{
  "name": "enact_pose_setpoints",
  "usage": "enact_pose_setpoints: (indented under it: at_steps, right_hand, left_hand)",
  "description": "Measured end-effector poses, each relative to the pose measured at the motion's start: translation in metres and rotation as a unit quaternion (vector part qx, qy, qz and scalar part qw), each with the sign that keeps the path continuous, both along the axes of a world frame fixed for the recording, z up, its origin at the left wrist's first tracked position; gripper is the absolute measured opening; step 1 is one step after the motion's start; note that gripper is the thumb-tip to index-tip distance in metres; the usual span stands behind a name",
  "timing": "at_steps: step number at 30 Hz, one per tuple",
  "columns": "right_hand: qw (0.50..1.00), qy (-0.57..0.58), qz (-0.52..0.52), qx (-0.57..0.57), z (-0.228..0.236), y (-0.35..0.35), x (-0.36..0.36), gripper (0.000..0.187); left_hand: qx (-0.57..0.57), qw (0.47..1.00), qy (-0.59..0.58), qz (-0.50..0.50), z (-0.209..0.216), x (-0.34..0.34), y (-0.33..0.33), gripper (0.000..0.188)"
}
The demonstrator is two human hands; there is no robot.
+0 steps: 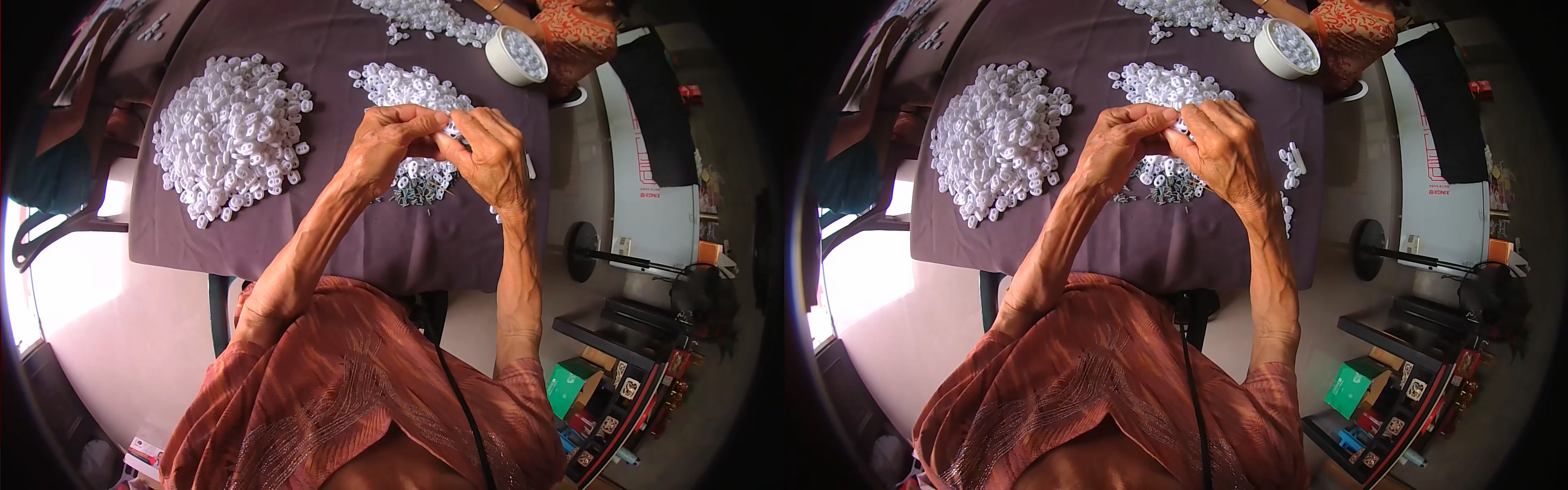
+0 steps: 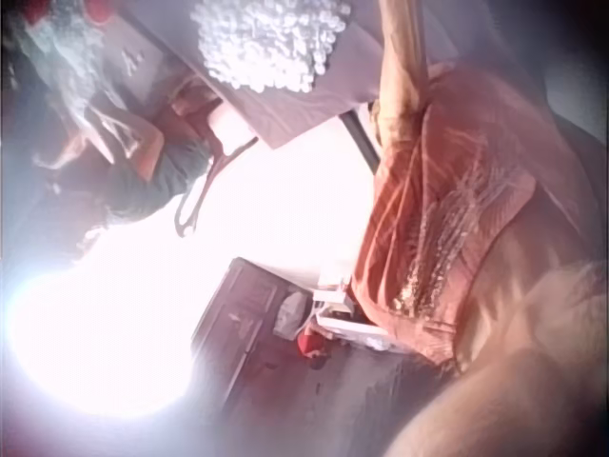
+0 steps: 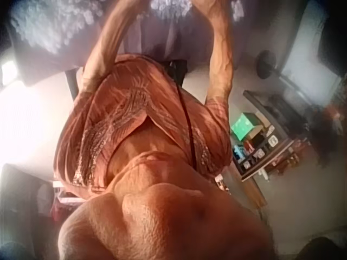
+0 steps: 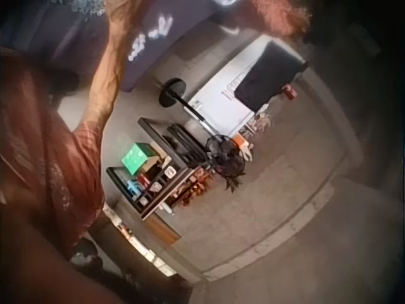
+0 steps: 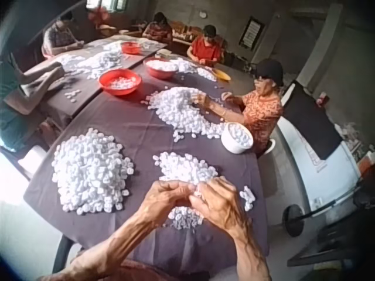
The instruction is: The person assembles plastic cord locks by inserting springs into toggle stopper components by hand.
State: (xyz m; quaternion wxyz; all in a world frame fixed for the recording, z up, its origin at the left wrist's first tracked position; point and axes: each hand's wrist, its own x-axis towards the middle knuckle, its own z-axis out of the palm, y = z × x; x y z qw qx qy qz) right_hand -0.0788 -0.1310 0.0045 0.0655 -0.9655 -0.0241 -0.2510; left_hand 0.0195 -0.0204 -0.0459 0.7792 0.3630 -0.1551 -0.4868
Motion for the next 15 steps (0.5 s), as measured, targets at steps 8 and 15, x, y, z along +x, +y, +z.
enact_pose_setpoints:
  at_steps: [8, 15]
  right_hand:
    - [1.000, -0.008, 0.021, -0.002, -0.0036, -0.0048, -0.0002, 0.027]
    - [1.000, -0.002, 0.026, -0.008, -0.0095, -0.0094, -0.0023, 0.026]
  left_hand:
    - [-0.005, 1.000, -0.010, -0.012, -0.0040, 0.0007, -0.0021, 0.019]
    - [0.002, 0.999, -0.025, -0.021, -0.0074, 0.0006, -0.0040, 0.020]
